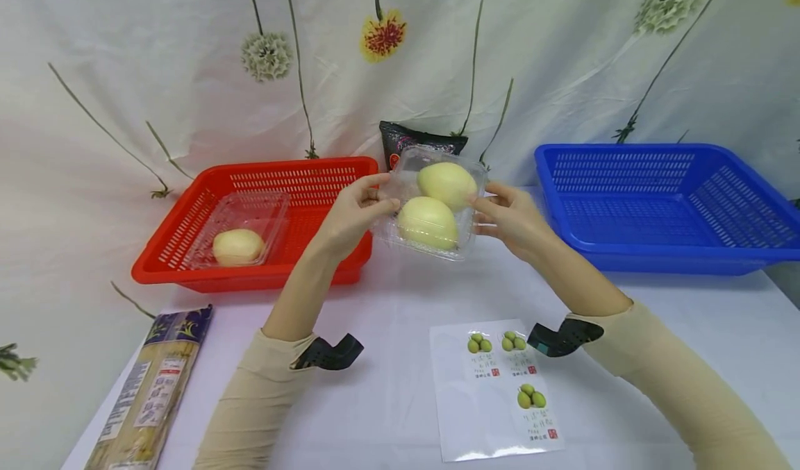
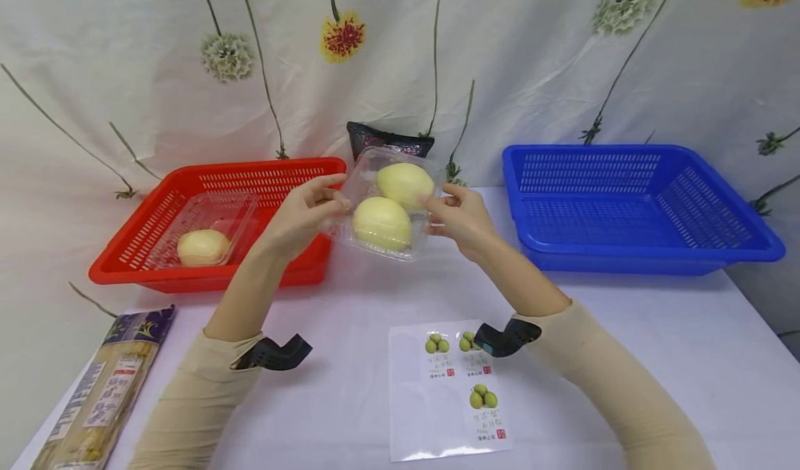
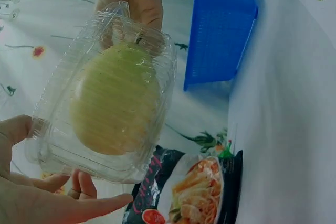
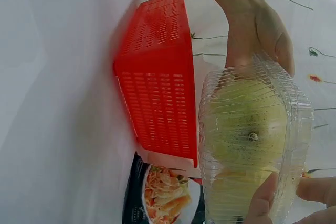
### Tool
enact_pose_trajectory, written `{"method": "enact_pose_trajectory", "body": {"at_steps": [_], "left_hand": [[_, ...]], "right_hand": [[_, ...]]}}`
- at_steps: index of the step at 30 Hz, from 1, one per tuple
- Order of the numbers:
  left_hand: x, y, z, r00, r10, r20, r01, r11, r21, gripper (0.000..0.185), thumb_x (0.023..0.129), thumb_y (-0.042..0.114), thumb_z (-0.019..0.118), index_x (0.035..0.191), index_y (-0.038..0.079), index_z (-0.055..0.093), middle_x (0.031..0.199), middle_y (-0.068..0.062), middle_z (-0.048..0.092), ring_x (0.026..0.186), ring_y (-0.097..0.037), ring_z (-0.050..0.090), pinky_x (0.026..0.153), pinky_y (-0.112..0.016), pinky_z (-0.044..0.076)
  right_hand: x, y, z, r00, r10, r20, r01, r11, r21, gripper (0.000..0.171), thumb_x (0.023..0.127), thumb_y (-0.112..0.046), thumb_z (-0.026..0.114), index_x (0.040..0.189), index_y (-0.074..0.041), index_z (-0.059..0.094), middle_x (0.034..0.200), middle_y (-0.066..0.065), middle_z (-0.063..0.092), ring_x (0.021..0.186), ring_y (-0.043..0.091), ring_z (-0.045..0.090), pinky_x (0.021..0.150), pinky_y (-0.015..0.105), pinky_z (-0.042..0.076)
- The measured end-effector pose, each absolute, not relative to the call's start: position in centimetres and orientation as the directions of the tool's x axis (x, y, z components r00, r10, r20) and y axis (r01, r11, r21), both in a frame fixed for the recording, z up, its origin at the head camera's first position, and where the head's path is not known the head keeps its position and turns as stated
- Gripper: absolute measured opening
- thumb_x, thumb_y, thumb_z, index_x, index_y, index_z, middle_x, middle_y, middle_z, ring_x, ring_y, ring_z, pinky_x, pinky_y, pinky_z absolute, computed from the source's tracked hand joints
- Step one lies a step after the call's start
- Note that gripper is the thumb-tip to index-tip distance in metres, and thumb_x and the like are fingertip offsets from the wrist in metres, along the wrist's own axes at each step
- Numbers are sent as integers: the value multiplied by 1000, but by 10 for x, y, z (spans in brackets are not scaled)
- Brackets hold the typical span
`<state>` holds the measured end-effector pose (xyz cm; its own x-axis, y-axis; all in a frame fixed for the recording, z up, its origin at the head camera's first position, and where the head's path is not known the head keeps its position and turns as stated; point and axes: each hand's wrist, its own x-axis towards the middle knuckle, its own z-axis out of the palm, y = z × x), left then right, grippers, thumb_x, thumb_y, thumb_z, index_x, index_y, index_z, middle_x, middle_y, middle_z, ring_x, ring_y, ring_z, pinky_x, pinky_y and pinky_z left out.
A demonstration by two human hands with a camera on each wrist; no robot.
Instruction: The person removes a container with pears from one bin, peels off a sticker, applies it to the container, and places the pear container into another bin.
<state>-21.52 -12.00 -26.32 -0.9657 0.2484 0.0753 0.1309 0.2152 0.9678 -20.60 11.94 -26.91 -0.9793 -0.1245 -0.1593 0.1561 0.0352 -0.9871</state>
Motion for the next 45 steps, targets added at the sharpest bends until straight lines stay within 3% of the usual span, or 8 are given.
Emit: {"method": "enact_pose_trajectory", "body": {"at_steps": [3,9,23,29,33,36,40,45], "left_hand": [[-210,-107,-268,-961,261,86,177,350,920,55,87,13,61,138,2,44,106,-12,51,93,-22,47,73,-27,42],[-205,-85,-287,-959,273,75,201,472,858,55,89,17,58,139,2,42,135,-18,48,115,-32,47,92,-41,45],[-209,-72,-339,-969,244,30,149,488,860,54,87,15,60,136,-3,45,130,-24,52,116,-34,50,98,-44,42],[-208,-75,-347,-976,216,2,99,438,894,53,86,12,62,134,-4,47,130,-23,52,116,-33,53,97,-41,44],[-207,-78,-352,-974,222,35,126,411,903,54,86,11,62,135,-6,45,131,-27,51,118,-36,52,98,-42,43],[-202,-82,-355,-971,230,69,167,441,882,60,87,14,62,138,-7,39,131,-31,48,120,-40,50,100,-46,40],[-190,-87,-359,-983,183,32,120,493,862,70,87,20,63,142,-5,29,130,-32,47,121,-41,48,101,-51,38],[-172,-89,-363,-994,109,3,56,488,871,72,86,21,66,140,-5,27,116,-28,55,103,-37,58,88,-46,48]], "right_hand": [[-199,130,-276,-979,-104,-178,175,38,-984,68,97,-17,52,149,1,12,112,8,40,87,14,53,74,20,52],[-189,146,-294,-979,-71,-192,192,1,-981,71,96,-14,53,149,1,9,108,7,40,80,9,53,75,21,53],[-169,147,-337,-966,-61,-252,257,-98,-961,84,90,1,55,147,6,-6,103,11,40,72,7,59,73,25,55],[-168,143,-349,-960,-81,-270,278,-112,-954,86,90,2,56,146,6,-10,105,13,39,72,8,61,73,25,55],[-170,143,-352,-960,-81,-269,276,-104,-955,88,90,0,57,146,5,-10,106,13,38,73,7,61,73,25,55],[-174,146,-353,-955,-61,-290,294,-71,-953,86,91,-6,57,147,3,-8,116,17,37,79,7,56,77,25,54],[-185,154,-354,-950,-7,-312,312,-18,-950,81,94,-16,54,149,0,-2,138,25,29,98,16,49,91,25,48],[-205,164,-357,-951,23,-308,306,-72,-949,76,96,-22,50,151,-6,0,152,22,16,129,30,33,107,32,33]]}}
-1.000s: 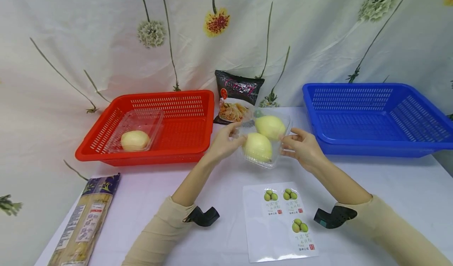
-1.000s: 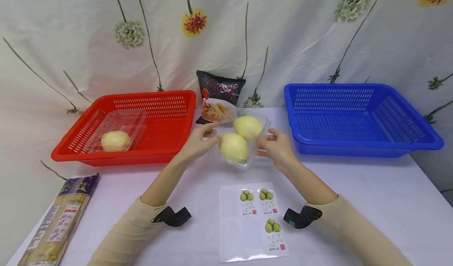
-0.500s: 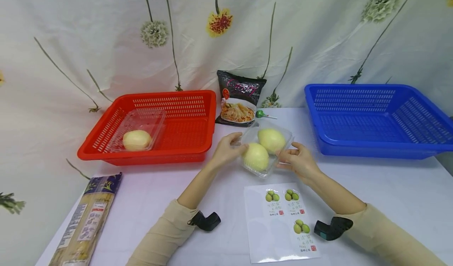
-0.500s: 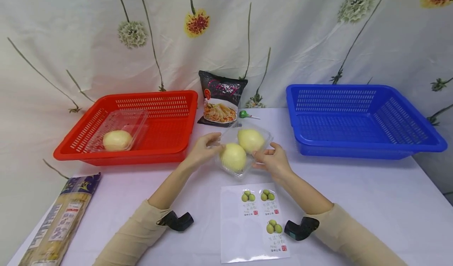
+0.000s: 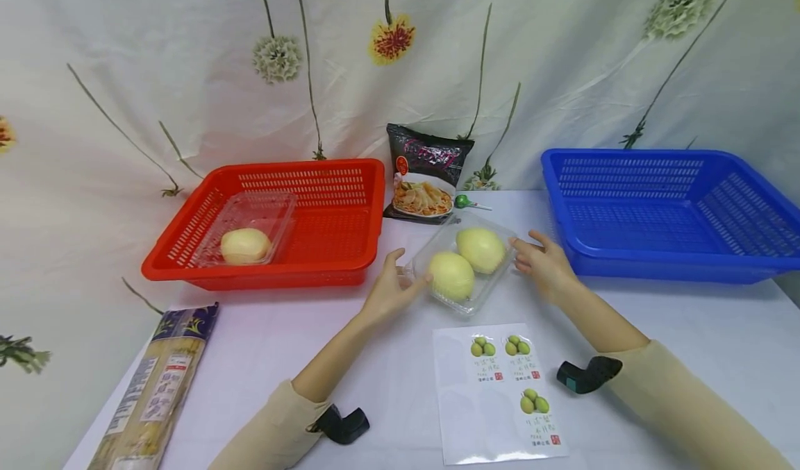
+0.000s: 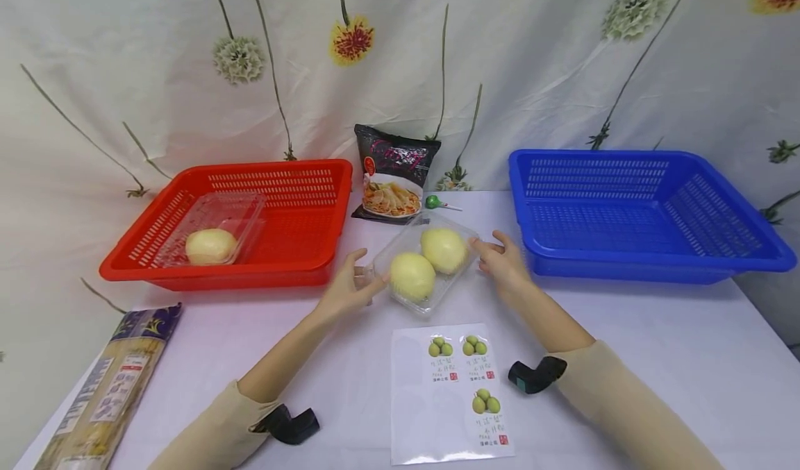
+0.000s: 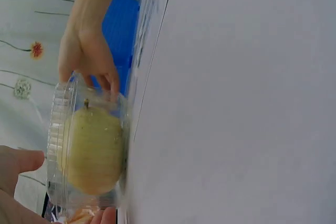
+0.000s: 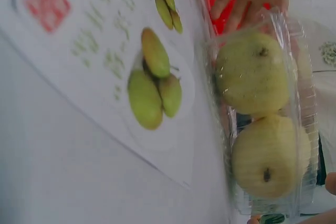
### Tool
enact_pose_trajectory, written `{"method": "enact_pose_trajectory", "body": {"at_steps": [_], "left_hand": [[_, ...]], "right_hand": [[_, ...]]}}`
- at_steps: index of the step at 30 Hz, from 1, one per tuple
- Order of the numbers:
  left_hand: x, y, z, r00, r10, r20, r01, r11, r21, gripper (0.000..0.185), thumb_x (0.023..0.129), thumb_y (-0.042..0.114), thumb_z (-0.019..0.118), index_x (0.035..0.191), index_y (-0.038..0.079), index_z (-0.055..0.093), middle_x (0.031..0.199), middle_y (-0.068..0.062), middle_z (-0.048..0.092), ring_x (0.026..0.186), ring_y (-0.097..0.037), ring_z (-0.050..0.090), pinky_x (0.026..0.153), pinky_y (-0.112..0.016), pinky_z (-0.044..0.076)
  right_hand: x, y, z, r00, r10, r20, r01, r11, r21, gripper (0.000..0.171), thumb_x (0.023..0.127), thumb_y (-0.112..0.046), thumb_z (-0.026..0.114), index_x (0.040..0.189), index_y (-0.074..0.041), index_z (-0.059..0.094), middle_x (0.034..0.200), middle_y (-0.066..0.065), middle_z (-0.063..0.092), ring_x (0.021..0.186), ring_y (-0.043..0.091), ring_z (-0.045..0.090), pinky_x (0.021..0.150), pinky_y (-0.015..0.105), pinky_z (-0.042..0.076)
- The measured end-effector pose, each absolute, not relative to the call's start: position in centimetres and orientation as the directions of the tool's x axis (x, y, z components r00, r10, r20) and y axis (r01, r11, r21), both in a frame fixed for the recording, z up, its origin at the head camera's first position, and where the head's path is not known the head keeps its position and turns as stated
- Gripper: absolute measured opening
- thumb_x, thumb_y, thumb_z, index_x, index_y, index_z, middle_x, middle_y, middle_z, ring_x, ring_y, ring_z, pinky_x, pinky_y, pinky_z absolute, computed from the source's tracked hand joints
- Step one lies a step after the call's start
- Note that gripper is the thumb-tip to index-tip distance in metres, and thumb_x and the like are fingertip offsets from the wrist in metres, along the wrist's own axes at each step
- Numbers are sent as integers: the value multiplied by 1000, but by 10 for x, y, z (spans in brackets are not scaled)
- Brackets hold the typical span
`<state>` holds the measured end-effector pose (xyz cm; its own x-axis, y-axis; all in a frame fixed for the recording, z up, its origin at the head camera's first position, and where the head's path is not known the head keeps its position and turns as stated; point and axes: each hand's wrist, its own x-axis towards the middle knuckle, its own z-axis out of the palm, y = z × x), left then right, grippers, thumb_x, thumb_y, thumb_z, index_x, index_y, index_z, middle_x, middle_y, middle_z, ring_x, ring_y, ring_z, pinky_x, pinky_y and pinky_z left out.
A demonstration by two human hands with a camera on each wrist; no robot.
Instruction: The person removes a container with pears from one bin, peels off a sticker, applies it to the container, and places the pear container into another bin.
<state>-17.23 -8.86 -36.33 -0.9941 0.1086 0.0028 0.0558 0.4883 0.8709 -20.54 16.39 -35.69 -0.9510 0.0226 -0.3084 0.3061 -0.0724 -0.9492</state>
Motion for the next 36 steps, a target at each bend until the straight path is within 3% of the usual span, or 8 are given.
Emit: {"method": "enact_pose_trajectory", "body": {"at_steps": [5,9,12,16,20,27,32,36], "left_hand": [[-160,-81,-368,-995,91,-41,-5,363,932,75,83,16,69,140,-3,23,94,-20,60,73,-27,62,62,-35,55],[-155,-72,-371,-992,105,-71,-47,219,975,83,80,9,71,141,-1,16,84,-16,63,59,-21,64,56,-34,56],[-152,-65,-373,-993,94,-72,-59,136,989,91,77,5,72,142,-2,10,81,-14,63,60,-18,65,60,-32,56],[-148,-57,-374,-997,48,-60,-54,114,992,99,73,4,75,144,-3,5,79,-11,62,63,-13,63,64,-23,52],[-148,-54,-374,-1000,-2,-26,-26,112,993,99,73,2,74,145,-4,7,80,-10,59,62,-8,60,61,-18,48],[-155,-53,-364,-995,-74,63,54,113,992,95,73,3,75,145,-6,14,81,-5,46,60,-6,51,56,-15,44],[-168,-55,-360,-982,-144,121,91,202,975,87,71,9,77,141,-7,29,86,-6,43,69,-13,41,61,-20,37],[-179,-59,-361,-978,-151,143,106,228,968,79,71,12,77,138,-6,39,97,-13,48,77,-17,42,65,-23,38]], "right_hand": [[-227,166,-363,-958,-31,-283,285,-79,-955,73,96,-26,51,152,-8,8,152,19,16,120,20,38,98,27,38],[-242,167,-367,-966,-100,-239,241,-4,-971,66,96,-27,52,149,-4,20,146,17,28,97,7,46,79,19,40],[-250,166,-369,-967,-130,-218,217,23,-976,62,95,-26,53,146,-1,28,142,15,34,90,4,49,77,17,41],[-255,166,-370,-966,-164,-201,200,25,-979,59,95,-22,53,142,5,33,136,12,40,96,5,47,84,17,39],[-254,167,-368,-968,-169,-184,188,-7,-982,58,94,-19,54,141,9,33,112,-1,53,94,4,48,82,16,40],[-229,165,-359,-982,-33,-187,190,-227,-955,59,94,-11,55,142,10,29,83,-15,60,78,-2,56,74,11,45],[-204,156,-356,-972,103,-212,172,-302,-938,59,91,-11,60,141,7,34,83,-14,60,76,-2,58,76,11,45],[-187,151,-355,-951,163,-264,210,-289,-934,56,91,-10,59,141,2,37,105,-3,59,86,-1,58,88,13,44]]}}
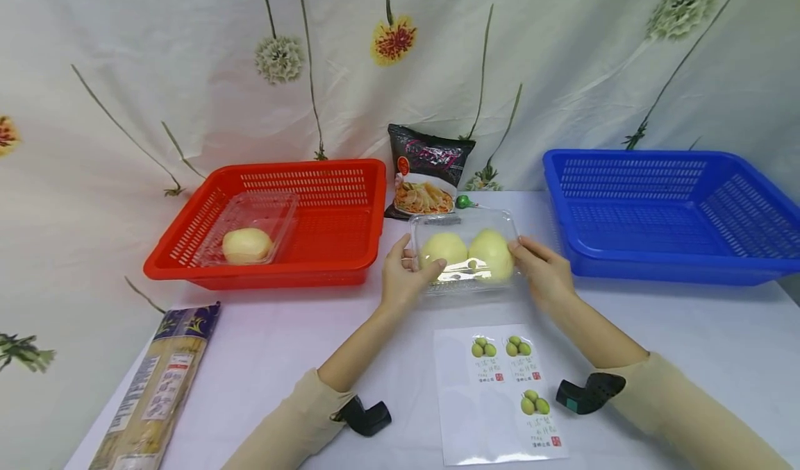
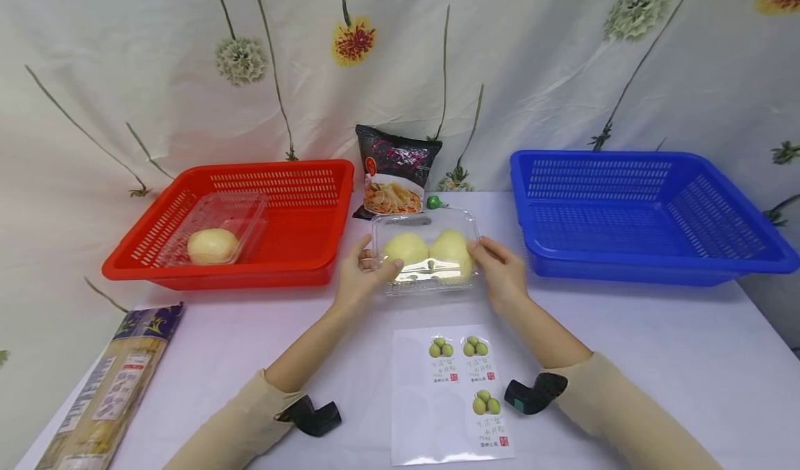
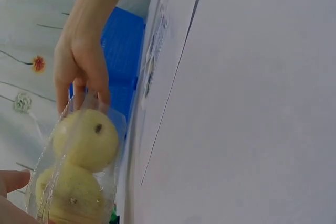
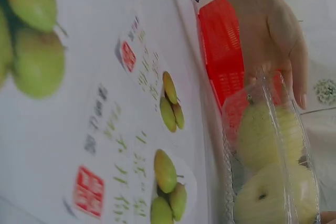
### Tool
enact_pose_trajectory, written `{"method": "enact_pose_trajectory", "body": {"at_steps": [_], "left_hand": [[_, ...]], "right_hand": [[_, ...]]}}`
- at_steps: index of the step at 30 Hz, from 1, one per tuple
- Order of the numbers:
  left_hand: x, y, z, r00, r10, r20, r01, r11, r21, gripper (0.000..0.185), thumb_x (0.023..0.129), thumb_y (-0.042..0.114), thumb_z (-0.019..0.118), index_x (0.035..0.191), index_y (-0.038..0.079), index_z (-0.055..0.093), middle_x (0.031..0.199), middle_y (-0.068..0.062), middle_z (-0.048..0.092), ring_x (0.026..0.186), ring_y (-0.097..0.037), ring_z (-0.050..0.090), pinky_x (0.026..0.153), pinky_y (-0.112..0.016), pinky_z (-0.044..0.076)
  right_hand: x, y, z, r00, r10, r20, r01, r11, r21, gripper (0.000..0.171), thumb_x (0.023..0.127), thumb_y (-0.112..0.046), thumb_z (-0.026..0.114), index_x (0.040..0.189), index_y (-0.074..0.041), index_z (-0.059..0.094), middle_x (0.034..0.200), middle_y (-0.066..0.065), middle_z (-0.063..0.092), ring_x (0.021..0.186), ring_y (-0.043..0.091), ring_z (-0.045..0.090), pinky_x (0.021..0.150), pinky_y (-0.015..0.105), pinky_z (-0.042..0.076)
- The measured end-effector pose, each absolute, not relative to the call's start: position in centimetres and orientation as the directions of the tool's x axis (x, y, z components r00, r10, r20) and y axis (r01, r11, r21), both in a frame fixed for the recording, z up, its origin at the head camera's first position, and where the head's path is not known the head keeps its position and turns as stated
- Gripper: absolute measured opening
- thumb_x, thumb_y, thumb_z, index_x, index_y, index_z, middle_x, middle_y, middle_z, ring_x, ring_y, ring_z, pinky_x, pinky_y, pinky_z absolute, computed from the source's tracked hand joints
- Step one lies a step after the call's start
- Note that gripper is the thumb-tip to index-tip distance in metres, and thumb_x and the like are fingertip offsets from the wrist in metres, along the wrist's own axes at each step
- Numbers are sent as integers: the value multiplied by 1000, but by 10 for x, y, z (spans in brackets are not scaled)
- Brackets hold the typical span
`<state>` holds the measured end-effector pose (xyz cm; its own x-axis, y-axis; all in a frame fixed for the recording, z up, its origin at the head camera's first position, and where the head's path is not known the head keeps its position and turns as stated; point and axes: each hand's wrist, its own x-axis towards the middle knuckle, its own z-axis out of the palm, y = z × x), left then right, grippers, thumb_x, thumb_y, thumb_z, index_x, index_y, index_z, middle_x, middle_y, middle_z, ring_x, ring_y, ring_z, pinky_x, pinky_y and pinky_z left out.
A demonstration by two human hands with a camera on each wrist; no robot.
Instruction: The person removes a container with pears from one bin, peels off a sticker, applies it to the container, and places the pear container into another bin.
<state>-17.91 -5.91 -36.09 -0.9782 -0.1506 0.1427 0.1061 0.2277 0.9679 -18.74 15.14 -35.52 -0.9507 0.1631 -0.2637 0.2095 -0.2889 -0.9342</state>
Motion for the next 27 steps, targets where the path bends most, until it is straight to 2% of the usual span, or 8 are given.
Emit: {"method": "enact_pose_trajectory", "body": {"at_steps": [5,7,12,16,19,23,25,27], "left_hand": [[-188,-64,-364,-981,-148,124,85,247,965,74,73,12,77,137,-2,43,110,-20,53,86,-24,49,70,-26,43],[-189,-64,-365,-982,-142,123,84,258,962,71,73,10,76,136,-1,45,111,-22,55,87,-25,50,71,-28,43],[-191,-66,-368,-983,-105,150,112,304,946,60,76,9,74,131,-1,53,110,-23,57,87,-28,52,73,-31,45],[-185,-68,-366,-966,-6,258,224,477,850,54,78,15,74,127,-1,56,119,-22,55,103,-34,49,88,-43,42],[-175,-68,-362,-894,96,438,407,583,703,46,76,18,75,116,-1,61,117,-20,54,110,-34,44,91,-48,38],[-163,-70,-358,-731,257,632,656,523,544,24,75,9,77,93,-2,65,93,-15,60,90,-27,53,79,-39,45],[-158,-71,-356,-683,384,622,726,453,518,18,75,4,76,88,-2,65,83,-11,63,77,-21,57,69,-31,49],[-153,-72,-354,-672,535,513,736,405,542,17,77,4,74,91,-2,67,79,-8,65,71,-17,58,64,-25,50]], "right_hand": [[-175,148,-357,-943,169,-287,255,-186,-949,57,93,-15,59,143,-3,36,140,13,41,114,10,48,102,20,36],[-174,147,-359,-945,170,-281,255,-158,-954,57,92,-15,59,143,-4,36,141,13,40,114,9,47,103,21,35],[-177,151,-362,-959,144,-243,238,-51,-970,58,92,-19,60,143,-2,36,138,15,42,94,1,52,95,17,40],[-177,158,-363,-988,76,-135,148,202,-968,61,94,-25,57,144,1,33,137,21,43,105,16,55,91,24,43],[-171,166,-364,-999,24,36,-23,415,-909,55,94,-23,57,138,5,40,127,26,49,108,33,54,89,36,46],[-156,173,-367,-950,-24,312,-268,580,-769,27,87,-12,65,104,7,56,88,19,56,78,26,57,71,30,50],[-148,178,-368,-914,-56,403,-348,618,-705,16,84,-8,67,87,2,55,73,8,52,66,15,51,60,23,46],[-140,183,-368,-893,-128,431,-411,622,-667,15,82,-5,68,79,-3,53,67,1,49,61,8,47,55,20,42]]}}
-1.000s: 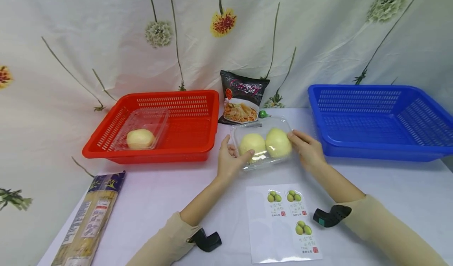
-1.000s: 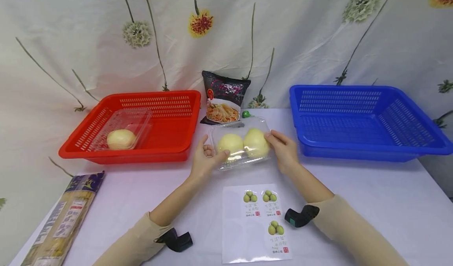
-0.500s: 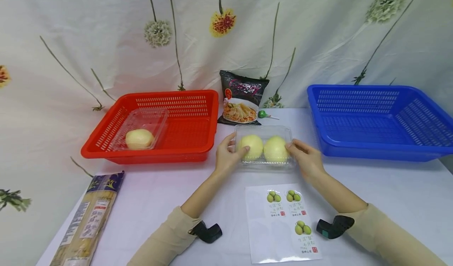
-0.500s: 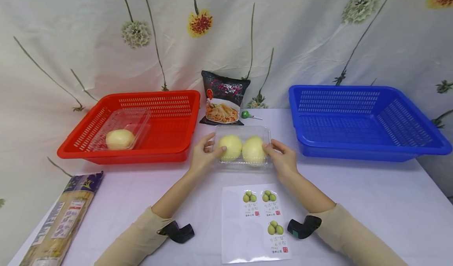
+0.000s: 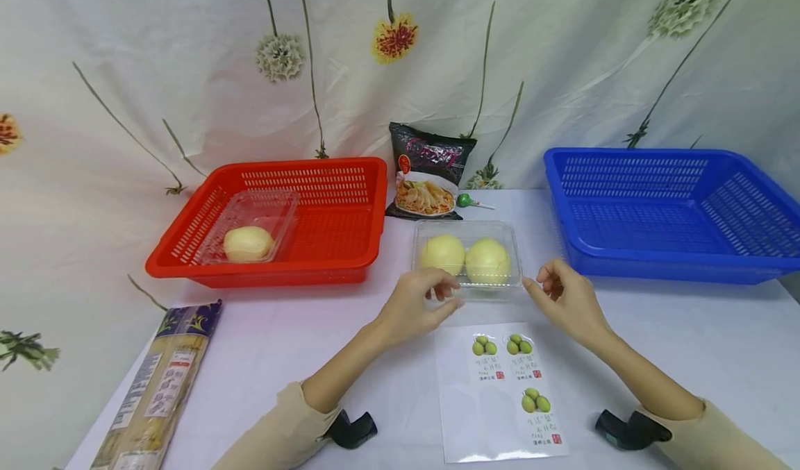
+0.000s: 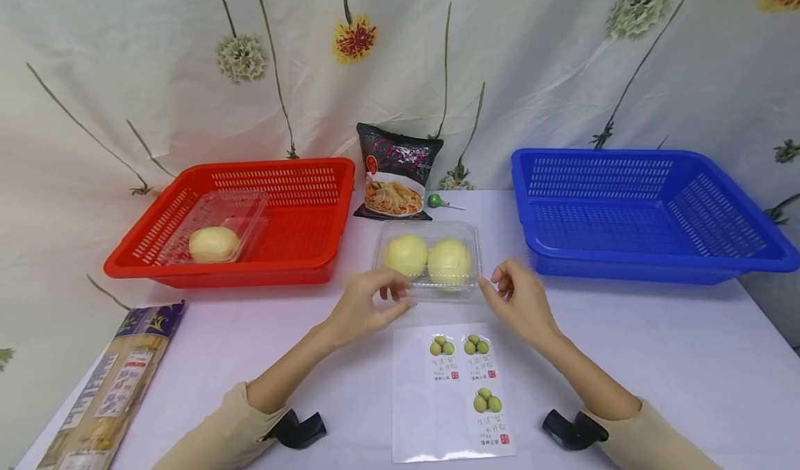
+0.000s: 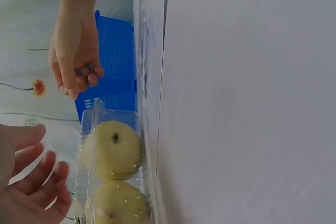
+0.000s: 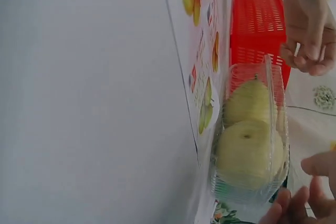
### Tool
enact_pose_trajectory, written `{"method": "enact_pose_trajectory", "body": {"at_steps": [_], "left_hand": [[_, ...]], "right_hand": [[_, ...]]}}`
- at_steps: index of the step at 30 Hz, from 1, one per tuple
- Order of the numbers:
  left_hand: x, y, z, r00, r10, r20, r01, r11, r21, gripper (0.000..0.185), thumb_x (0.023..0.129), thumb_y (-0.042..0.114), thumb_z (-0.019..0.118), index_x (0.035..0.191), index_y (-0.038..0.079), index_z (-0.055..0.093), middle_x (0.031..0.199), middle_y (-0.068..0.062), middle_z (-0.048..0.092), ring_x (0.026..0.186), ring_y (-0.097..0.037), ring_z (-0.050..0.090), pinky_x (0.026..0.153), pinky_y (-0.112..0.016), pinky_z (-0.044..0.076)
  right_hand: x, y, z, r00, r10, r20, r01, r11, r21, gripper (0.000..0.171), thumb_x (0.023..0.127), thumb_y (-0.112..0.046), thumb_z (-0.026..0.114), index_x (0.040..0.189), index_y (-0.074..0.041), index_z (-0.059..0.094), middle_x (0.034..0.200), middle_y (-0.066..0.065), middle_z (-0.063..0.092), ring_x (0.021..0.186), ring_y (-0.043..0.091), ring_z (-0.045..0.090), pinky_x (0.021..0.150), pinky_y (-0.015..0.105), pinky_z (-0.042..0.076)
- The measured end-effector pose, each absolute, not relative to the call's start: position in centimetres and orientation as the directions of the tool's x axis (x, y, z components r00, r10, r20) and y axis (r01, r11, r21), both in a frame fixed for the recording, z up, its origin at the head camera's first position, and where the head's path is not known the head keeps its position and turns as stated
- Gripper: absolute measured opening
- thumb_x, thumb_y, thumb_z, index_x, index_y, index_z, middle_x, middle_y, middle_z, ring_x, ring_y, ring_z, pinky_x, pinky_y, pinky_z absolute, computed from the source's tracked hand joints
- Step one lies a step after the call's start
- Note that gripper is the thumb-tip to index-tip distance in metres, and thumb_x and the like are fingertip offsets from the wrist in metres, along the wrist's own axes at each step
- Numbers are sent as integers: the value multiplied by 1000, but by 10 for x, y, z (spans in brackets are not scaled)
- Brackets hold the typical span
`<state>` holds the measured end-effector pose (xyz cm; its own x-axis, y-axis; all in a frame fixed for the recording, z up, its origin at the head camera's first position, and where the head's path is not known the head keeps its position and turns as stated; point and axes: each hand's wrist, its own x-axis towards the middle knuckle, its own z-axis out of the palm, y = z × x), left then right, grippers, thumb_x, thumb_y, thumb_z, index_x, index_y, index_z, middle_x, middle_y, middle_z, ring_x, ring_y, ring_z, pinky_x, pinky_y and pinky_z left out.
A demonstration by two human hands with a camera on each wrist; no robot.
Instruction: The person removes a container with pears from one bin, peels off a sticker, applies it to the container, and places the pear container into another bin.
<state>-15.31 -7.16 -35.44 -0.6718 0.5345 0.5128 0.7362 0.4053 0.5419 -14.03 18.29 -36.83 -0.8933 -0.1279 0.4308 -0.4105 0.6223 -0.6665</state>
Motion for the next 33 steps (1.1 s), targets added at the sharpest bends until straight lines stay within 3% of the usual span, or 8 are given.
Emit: {"method": "enact_pose_trajectory", "body": {"at_steps": [5,8,11,19,33], "left_hand": [[-146,-66,-354,-641,763,85,659,490,571,36,79,15,75,111,1,66,99,-6,69,92,-15,62,83,-23,48],[-144,-61,-358,-618,781,-89,639,565,522,51,75,18,78,121,5,62,115,-3,65,108,-15,56,96,-27,41],[-143,-59,-361,-616,766,-181,638,621,455,63,70,20,82,127,11,58,121,0,60,115,-16,48,100,-32,36],[-145,-58,-365,-647,733,-212,649,675,351,69,64,23,86,127,13,59,110,3,52,111,-15,42,96,-28,35],[-149,-61,-370,-660,715,-233,578,680,451,67,63,17,87,125,13,61,98,4,51,98,-11,44,87,-21,40]], "right_hand": [[-130,196,-369,-854,-419,307,-514,591,-622,12,81,-6,71,86,-5,60,76,-2,59,69,7,53,58,22,46],[-129,199,-371,-815,-539,212,-545,588,-598,22,80,-11,73,97,-1,63,88,3,64,76,12,56,59,24,47],[-130,198,-373,-792,-593,145,-551,593,-587,34,80,-18,75,105,1,63,93,4,64,78,14,56,62,23,46],[-135,192,-378,-775,-631,37,-534,622,-573,40,76,-24,78,105,0,65,87,-3,57,76,8,48,66,23,44],[-137,191,-378,-775,-632,21,-503,596,-626,18,75,-14,78,84,-9,62,76,-6,53,70,5,46,62,21,43]]}}
